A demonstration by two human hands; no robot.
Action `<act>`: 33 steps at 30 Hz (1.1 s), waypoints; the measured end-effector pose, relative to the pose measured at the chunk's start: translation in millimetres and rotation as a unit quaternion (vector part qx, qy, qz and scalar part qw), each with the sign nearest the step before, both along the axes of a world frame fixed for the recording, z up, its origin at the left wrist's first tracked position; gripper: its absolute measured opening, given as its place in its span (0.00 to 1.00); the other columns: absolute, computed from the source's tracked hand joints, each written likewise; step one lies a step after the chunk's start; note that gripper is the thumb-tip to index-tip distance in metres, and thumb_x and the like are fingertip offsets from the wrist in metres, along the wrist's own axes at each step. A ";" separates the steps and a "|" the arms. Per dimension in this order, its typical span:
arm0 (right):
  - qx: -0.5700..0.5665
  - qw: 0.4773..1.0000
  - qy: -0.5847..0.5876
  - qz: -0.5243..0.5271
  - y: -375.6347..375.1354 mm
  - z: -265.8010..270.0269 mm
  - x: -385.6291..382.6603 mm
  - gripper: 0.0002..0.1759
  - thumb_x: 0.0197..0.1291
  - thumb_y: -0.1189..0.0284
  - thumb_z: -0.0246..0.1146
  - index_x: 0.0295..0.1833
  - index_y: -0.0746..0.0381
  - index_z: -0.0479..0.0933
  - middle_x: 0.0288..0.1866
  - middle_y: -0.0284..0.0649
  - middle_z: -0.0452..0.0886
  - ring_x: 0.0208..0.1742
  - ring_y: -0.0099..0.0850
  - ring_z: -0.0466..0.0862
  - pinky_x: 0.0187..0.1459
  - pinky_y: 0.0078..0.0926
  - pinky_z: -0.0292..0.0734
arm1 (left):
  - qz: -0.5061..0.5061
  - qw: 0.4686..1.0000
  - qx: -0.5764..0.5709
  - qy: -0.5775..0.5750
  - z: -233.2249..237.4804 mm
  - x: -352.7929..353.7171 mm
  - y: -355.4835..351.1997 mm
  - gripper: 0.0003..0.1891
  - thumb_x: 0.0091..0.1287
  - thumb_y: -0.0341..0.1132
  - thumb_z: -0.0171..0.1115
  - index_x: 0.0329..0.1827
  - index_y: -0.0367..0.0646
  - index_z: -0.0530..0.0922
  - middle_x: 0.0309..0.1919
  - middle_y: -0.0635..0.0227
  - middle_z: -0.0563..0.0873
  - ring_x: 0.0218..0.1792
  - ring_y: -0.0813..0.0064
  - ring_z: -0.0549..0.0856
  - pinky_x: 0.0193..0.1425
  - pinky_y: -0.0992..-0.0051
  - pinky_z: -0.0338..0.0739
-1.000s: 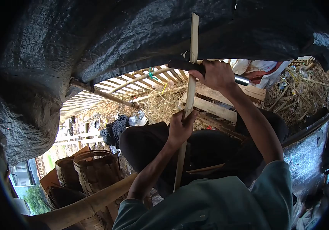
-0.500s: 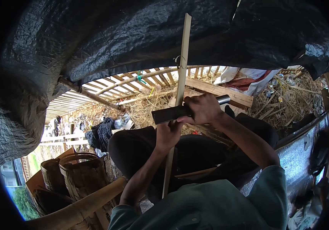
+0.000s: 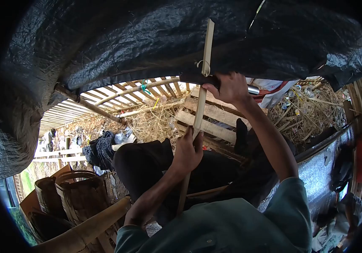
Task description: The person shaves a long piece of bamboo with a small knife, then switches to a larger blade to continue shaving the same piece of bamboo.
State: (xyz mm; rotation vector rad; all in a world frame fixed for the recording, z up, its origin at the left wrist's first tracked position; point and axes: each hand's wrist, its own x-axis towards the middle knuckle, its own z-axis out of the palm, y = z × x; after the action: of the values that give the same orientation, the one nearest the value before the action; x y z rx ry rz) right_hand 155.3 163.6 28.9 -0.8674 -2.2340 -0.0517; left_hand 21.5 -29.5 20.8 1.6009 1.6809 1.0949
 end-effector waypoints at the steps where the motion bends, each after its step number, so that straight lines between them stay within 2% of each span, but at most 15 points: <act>1: 0.002 0.999 -0.025 -0.021 0.4 -1.3 1.5 0.31 0.54 0.41 0.60 0.32 0.62 0.82 0.20 0.48 0.80 0.24 0.47 0.84 0.27 0.39 0.80 | 0.002 1.000 -0.011 -0.005 0.4 0.8 0.0 0.07 0.67 0.28 0.55 0.37 0.32 0.69 0.16 0.49 0.76 0.20 0.48 0.80 0.20 0.61 0.69; 3: 0.015 0.996 -0.069 -0.060 5.8 -0.2 -0.7 0.34 0.54 0.38 0.59 0.29 0.62 0.82 0.25 0.50 0.82 0.29 0.45 0.86 0.30 0.40 0.82 | 0.008 1.000 -0.027 -0.009 1.5 0.7 4.3 0.07 0.67 0.28 0.55 0.36 0.32 0.68 0.16 0.48 0.76 0.20 0.47 0.81 0.20 0.61 0.69; 5: -0.142 0.958 -0.068 -0.238 34.8 1.2 1.4 0.36 0.54 0.37 0.58 0.24 0.64 0.81 0.21 0.52 0.80 0.27 0.47 0.85 0.27 0.40 0.82 | -0.001 1.000 -0.023 -0.009 -4.1 10.8 -4.3 0.10 0.67 0.32 0.56 0.36 0.32 0.69 0.17 0.51 0.77 0.20 0.51 0.81 0.21 0.63 0.69; 6: -0.072 0.958 -0.056 -0.270 57.2 -2.9 16.1 0.38 0.55 0.37 0.58 0.20 0.64 0.79 0.17 0.53 0.79 0.23 0.50 0.84 0.23 0.40 0.81 | -0.020 1.000 -0.005 -0.003 -14.5 18.6 -16.0 0.10 0.67 0.32 0.56 0.36 0.32 0.69 0.17 0.50 0.76 0.20 0.50 0.81 0.21 0.63 0.69; 8: -0.019 0.972 -0.037 -0.231 71.8 -4.8 36.7 0.37 0.55 0.37 0.58 0.19 0.64 0.79 0.16 0.51 0.78 0.22 0.50 0.83 0.21 0.40 0.80 | -0.052 0.998 0.026 -0.004 -17.4 19.5 -17.4 0.10 0.67 0.32 0.56 0.37 0.32 0.69 0.17 0.48 0.77 0.22 0.46 0.81 0.22 0.61 0.70; 12: -0.003 0.969 -0.044 -0.243 76.7 4.0 52.6 0.34 0.54 0.39 0.59 0.23 0.63 0.81 0.18 0.50 0.80 0.25 0.49 0.84 0.26 0.42 0.81 | -0.058 0.996 -0.049 -0.049 -5.8 30.7 -14.8 0.09 0.67 0.31 0.55 0.38 0.32 0.68 0.18 0.47 0.77 0.23 0.45 0.81 0.23 0.59 0.71; 16: -0.076 0.951 -0.011 -0.298 87.3 11.3 57.3 0.33 0.54 0.38 0.59 0.28 0.60 0.83 0.20 0.50 0.81 0.28 0.51 0.85 0.30 0.45 0.82 | -0.074 0.995 -0.056 -0.048 -2.5 33.3 -26.5 0.07 0.68 0.30 0.53 0.38 0.33 0.68 0.19 0.47 0.78 0.26 0.42 0.81 0.23 0.58 0.71; 19: -0.062 0.953 -0.042 -0.295 92.4 8.3 71.3 0.29 0.59 0.43 0.57 0.29 0.59 0.83 0.21 0.51 0.80 0.27 0.52 0.83 0.29 0.45 0.80 | -0.081 0.993 -0.067 -0.051 -1.5 35.4 -29.4 0.07 0.68 0.30 0.53 0.39 0.33 0.68 0.20 0.46 0.78 0.27 0.41 0.81 0.24 0.57 0.71; 23: -0.026 0.952 -0.025 -0.303 95.6 6.6 73.3 0.31 0.55 0.40 0.59 0.30 0.59 0.83 0.22 0.50 0.82 0.27 0.52 0.84 0.30 0.45 0.82 | -0.106 0.990 -0.073 -0.049 2.1 33.2 -30.9 0.07 0.67 0.28 0.54 0.38 0.33 0.67 0.19 0.45 0.77 0.25 0.42 0.81 0.21 0.57 0.71; 24: -0.117 0.936 -0.045 -0.328 92.7 18.0 71.1 0.36 0.57 0.36 0.53 0.34 0.62 0.84 0.30 0.55 0.83 0.36 0.54 0.84 0.39 0.47 0.81 | -0.108 0.989 -0.086 -0.052 4.8 34.9 -33.5 0.07 0.67 0.29 0.54 0.37 0.33 0.69 0.20 0.46 0.78 0.26 0.42 0.81 0.22 0.57 0.72; 26: -0.270 0.864 0.076 -0.419 141.4 -8.5 100.5 0.45 0.58 0.32 0.44 0.40 0.67 0.83 0.40 0.59 0.82 0.48 0.55 0.82 0.49 0.48 0.78 | -0.117 0.988 -0.085 -0.061 -0.1 41.9 -59.6 0.07 0.67 0.30 0.54 0.36 0.34 0.71 0.22 0.47 0.79 0.27 0.44 0.82 0.24 0.58 0.73; 27: -0.312 0.822 0.100 -0.465 134.2 3.8 112.0 0.51 0.58 0.30 0.37 0.45 0.71 0.81 0.49 0.62 0.80 0.56 0.55 0.78 0.56 0.48 0.73 | -0.134 0.987 -0.063 -0.060 -11.5 45.2 -81.4 0.07 0.67 0.30 0.54 0.35 0.34 0.72 0.22 0.48 0.79 0.26 0.45 0.82 0.24 0.59 0.73; 29: -0.281 0.828 0.069 -0.480 144.8 -13.8 129.9 0.50 0.59 0.31 0.37 0.47 0.69 0.81 0.49 0.61 0.80 0.55 0.55 0.79 0.57 0.48 0.73 | -0.113 0.991 -0.058 -0.041 -31.8 34.3 -80.4 0.06 0.67 0.30 0.55 0.37 0.34 0.72 0.23 0.48 0.79 0.26 0.46 0.82 0.25 0.60 0.74; 30: -0.307 0.821 0.067 -0.477 147.8 -12.4 129.1 0.50 0.59 0.31 0.35 0.47 0.67 0.81 0.50 0.61 0.79 0.55 0.56 0.78 0.57 0.48 0.72 | -0.090 0.987 -0.116 -0.065 -23.5 28.5 -70.8 0.06 0.67 0.30 0.55 0.36 0.34 0.73 0.23 0.50 0.79 0.25 0.50 0.83 0.26 0.63 0.74; 33: -0.335 0.826 0.077 -0.446 138.8 4.7 112.9 0.49 0.60 0.31 0.34 0.44 0.66 0.82 0.49 0.62 0.80 0.55 0.55 0.78 0.57 0.48 0.72 | -0.074 0.991 -0.089 -0.061 -10.1 18.0 -49.2 0.08 0.68 0.31 0.56 0.34 0.34 0.73 0.21 0.53 0.78 0.23 0.55 0.83 0.25 0.66 0.74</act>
State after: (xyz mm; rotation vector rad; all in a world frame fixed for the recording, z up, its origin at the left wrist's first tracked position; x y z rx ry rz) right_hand 268.2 302.4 33.6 -2.1536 -1.4891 0.3773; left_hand 39.5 -78.7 10.8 1.4881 1.5103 0.9221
